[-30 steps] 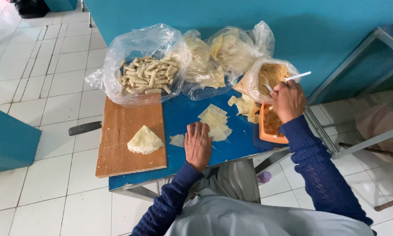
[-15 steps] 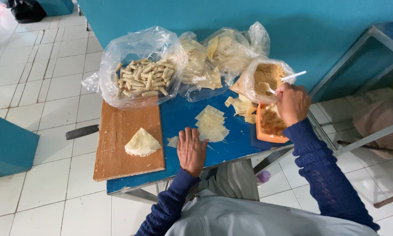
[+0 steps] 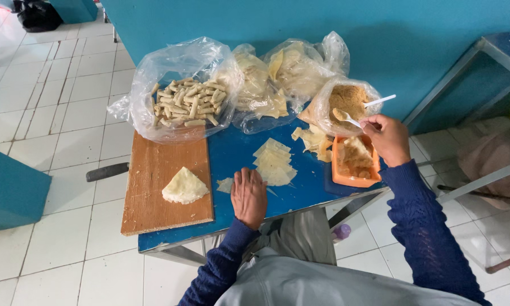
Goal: The person sits at a table and folds thin square pastry wrappers one at a time into triangular pieces, stacking the folded pieces on the blue tabletop. They occasionally reach into a plastic bag of brown powder with a spoon and place trimmed scraps into an orange container.
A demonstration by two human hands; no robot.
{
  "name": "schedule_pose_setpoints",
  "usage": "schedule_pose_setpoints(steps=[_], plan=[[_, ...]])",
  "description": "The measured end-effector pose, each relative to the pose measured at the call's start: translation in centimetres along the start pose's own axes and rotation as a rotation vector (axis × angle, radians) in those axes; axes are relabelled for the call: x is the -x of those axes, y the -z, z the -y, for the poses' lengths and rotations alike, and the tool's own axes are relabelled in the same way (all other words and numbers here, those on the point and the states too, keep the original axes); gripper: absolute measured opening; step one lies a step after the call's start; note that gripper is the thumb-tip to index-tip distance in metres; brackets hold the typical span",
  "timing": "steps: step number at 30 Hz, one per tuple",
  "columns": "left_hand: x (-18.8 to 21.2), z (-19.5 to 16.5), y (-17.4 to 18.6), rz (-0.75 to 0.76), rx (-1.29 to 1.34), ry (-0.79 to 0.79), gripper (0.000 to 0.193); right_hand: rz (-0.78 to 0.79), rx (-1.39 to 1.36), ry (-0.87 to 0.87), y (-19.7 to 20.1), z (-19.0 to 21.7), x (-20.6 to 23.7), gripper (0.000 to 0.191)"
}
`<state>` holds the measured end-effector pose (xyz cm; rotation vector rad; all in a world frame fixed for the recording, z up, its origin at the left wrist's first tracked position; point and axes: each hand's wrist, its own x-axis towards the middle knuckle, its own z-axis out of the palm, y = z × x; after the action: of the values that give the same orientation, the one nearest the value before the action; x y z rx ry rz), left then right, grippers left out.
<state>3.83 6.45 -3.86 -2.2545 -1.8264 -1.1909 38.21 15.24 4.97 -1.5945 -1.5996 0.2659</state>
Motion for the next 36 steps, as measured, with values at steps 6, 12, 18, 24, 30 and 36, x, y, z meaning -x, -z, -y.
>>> schedule_pose_setpoints(steps=[6,12,18,24,30,36], plan=[[-0.3,-0.2,-0.1,0.015,0.141,0.003,0.015,0.234,-0.172,0.068,-1.6,3.2,2.5,0.020],[-0.7,-0.6,0.2,0.004,0.230,0.067,0.012,0.538,-0.034,0.095,-6.2,5.5,4.1,0.018],[-0.9,-0.6,0.5,-0.060,0.385,0.035,0.015,0.514,0.030,0.423,-8.2,6.0,4.9,0.005],[-1.2,-0.7,0.3,-0.016,0.559,0.127,0.026,0.321,0.369,0.646,-8.2,7.2,6.7,0.005],[-1.4,-0.3,0.1,-0.001,0.537,0.063,0.032,0.201,0.395,0.806,-7.7,7.4,7.6,0.008],[-1.6,-0.3,-0.1,0.024,0.579,0.080,0.031,0.111,0.480,0.880,-7.5,7.0,8.8,0.012]])
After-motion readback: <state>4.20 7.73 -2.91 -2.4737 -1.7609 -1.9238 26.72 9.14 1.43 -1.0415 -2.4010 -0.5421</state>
